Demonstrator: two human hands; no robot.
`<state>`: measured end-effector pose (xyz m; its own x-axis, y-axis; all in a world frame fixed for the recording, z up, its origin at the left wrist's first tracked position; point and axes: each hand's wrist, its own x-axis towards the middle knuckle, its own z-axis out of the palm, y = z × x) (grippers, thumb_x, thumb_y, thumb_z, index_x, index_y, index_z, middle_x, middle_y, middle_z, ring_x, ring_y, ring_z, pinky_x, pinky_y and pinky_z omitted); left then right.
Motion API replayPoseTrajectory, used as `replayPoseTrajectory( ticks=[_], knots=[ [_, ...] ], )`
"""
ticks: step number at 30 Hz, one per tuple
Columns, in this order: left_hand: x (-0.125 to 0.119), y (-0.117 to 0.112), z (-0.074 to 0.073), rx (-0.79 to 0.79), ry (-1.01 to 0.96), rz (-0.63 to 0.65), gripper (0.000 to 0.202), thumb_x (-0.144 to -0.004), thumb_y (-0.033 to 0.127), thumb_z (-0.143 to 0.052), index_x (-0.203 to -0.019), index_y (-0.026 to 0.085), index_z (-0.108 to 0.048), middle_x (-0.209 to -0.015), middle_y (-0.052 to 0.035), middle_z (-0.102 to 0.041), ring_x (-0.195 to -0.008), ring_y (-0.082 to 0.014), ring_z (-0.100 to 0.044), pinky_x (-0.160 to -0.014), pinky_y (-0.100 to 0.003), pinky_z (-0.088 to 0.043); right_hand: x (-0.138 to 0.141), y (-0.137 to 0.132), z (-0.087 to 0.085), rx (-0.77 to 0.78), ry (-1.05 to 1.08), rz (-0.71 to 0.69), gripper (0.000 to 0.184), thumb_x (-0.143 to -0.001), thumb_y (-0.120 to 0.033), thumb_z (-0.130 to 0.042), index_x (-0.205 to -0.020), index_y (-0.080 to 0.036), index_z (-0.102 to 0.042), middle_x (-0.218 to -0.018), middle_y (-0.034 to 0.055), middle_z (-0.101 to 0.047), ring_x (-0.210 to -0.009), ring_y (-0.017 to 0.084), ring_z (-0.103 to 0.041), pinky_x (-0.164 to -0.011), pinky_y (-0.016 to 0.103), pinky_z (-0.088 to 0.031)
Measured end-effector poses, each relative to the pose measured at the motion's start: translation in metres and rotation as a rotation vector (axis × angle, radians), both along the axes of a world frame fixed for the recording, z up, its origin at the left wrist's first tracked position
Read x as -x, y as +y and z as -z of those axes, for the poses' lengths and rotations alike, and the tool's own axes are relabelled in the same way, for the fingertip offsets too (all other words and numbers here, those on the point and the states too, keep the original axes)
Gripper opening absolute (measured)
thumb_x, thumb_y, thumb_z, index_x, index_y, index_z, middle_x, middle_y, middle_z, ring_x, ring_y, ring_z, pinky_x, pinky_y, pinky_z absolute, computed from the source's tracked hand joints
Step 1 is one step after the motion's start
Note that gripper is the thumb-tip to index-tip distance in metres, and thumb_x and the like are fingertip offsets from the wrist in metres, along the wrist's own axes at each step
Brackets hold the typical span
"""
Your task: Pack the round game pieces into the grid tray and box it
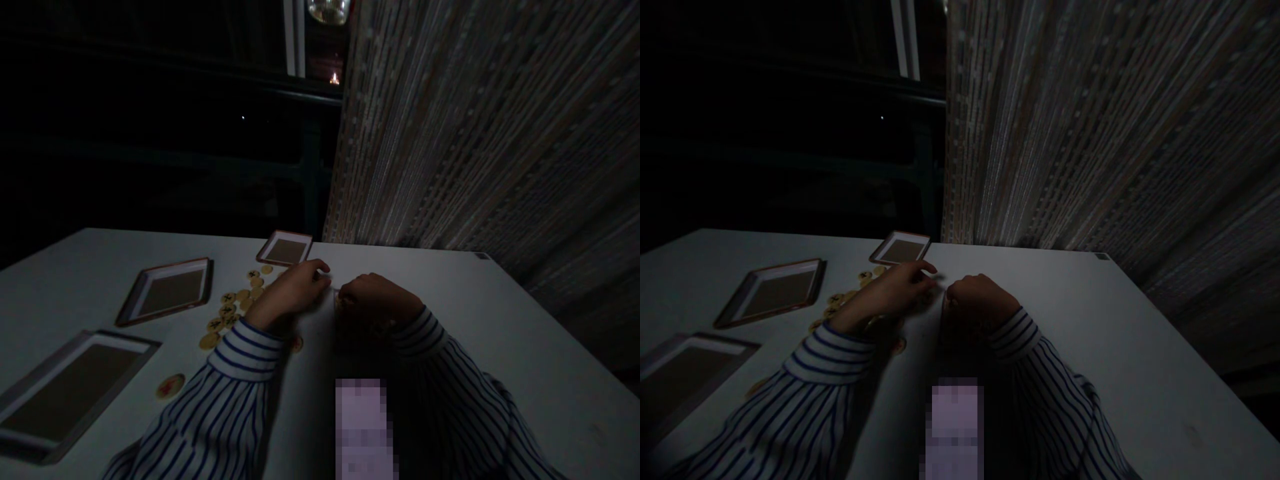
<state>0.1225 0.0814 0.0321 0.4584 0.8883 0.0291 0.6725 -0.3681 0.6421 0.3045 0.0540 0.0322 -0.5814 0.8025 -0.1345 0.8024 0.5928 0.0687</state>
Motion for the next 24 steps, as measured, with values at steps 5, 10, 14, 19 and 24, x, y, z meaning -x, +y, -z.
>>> replayPoseTrajectory(
  ticks=[5, 10, 14, 19, 24],
  knots=[
    [-0.0005, -0.0014, -0.0013, 0.016, 0.025, -0.004, 0.035, -0.077, 0.034, -0.048, -0.106, 0.017, -0.055, -0.081, -0.0044, -0.069, -0.071, -0.0168, -0.062, -0.06, -0.024, -0.041, 0.0, -0.0004, 0.0001, 0.001, 0.018, 0.005, 0.02, -0.081, -0.026, -0.045, -0.089, -0.02, -0.063, -0.085, 0.0058, -0.068, -0.077, 0.019, -0.062, -0.06, 0.026, -0.038],
    [0.0, 0.0002, 0.0002, 0.01, 0.015, 0.017, 0.036, -0.077, 0.035, -0.047, -0.106, 0.016, -0.055, -0.08, -0.0048, -0.069, -0.07, -0.0166, -0.062, -0.059, -0.025, -0.041, 0.0001, -0.0005, -0.0002, 0.014, 0.036, 0.013, 0.02, -0.081, -0.026, -0.047, -0.09, -0.021, -0.064, -0.087, 0.0061, -0.068, -0.079, 0.019, -0.062, -0.062, 0.026, -0.038],
    [-0.0002, -0.0013, -0.002, 0.014, 0.018, 0.012, 0.036, -0.076, 0.035, -0.048, -0.106, 0.016, -0.055, -0.079, -0.0047, -0.069, -0.068, -0.0164, -0.062, -0.059, -0.025, -0.041, -0.0002, -0.0005, -0.0018, 0.025, 0.017, 0.018, 0.019, -0.081, -0.026, -0.047, -0.088, -0.02, -0.064, -0.088, 0.0065, -0.068, -0.08, 0.019, -0.062, -0.064, 0.026, -0.038],
    [0.0005, -0.0009, -0.0009, 0.004, 0.003, 0.023, 0.036, -0.077, 0.037, -0.048, -0.105, 0.016, -0.056, -0.078, -0.0043, -0.069, -0.068, -0.0162, -0.062, -0.057, -0.024, -0.04, -0.001, -0.001, -0.0028, 0.031, 0.016, 0.012, 0.02, -0.082, -0.027, -0.047, -0.091, -0.021, -0.064, -0.088, 0.0056, -0.068, -0.079, 0.019, -0.062, -0.064, 0.026, -0.039],
    [0.0005, 0.0011, 0.0028, 0.006, -0.005, 0.015, 0.034, -0.077, 0.037, -0.049, -0.104, 0.017, -0.056, -0.081, -0.0046, -0.069, -0.067, -0.016, -0.062, -0.057, -0.024, -0.04, -0.0005, -0.0012, -0.0021, 0.02, 0.02, 0.008, 0.02, -0.082, -0.026, -0.047, -0.09, -0.021, -0.065, -0.087, 0.0059, -0.068, -0.078, 0.018, -0.062, -0.064, 0.026, -0.039]
  ],
)
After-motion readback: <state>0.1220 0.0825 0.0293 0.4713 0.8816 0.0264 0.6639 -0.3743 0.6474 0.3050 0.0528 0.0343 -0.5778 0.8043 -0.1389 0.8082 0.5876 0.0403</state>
